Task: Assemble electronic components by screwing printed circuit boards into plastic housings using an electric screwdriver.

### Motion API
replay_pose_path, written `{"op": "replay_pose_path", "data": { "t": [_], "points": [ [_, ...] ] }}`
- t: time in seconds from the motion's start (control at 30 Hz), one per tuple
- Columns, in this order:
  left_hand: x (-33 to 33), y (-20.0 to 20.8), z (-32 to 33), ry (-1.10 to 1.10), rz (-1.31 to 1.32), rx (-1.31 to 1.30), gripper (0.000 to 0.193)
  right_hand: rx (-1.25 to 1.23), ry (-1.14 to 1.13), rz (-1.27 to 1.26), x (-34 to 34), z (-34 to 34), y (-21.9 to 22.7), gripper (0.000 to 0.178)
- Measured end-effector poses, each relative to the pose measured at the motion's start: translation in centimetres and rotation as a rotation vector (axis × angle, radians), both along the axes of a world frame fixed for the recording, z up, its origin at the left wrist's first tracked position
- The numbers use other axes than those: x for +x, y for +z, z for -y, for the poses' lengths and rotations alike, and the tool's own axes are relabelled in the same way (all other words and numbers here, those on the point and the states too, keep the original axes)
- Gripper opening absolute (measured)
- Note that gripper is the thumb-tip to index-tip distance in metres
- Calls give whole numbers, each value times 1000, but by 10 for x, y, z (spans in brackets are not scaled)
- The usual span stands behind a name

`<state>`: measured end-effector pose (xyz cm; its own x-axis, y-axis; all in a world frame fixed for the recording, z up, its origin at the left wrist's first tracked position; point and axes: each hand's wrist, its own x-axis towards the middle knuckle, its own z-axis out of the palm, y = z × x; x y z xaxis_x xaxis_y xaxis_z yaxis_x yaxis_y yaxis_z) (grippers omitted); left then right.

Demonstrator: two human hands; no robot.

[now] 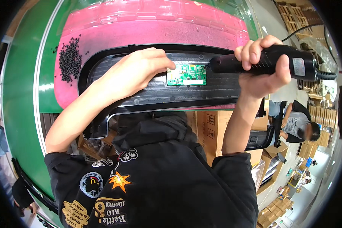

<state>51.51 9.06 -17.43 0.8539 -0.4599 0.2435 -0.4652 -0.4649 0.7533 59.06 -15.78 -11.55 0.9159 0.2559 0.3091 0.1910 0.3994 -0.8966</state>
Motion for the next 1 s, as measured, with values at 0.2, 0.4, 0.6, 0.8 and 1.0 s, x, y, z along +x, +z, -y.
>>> {"op": "replay_pose_path", "data": {
  "t": [0.2, 0.4, 0.6, 0.8, 1.0],
  "points": [
    [-2, -3, 0, -42, -28, 67, 27, -24, 18, -27, 4, -1, -9, 44],
    [-4, -4, 1, -20, -33, 193, 39, -89, 47, 19, 10, -6, -13, 41],
    [-1, -2, 0, -20, -39, 251, 45, -137, 100, 27, 14, -11, -19, 39],
    [-2, -1, -6, -38, -3, 251, 45, -226, -6, 19, 3, -27, -16, 40],
    [-7, -2, -17, -1, 8, 139, 30, 130, 69, -43, -21, -36, 4, 44]
  ]
}}
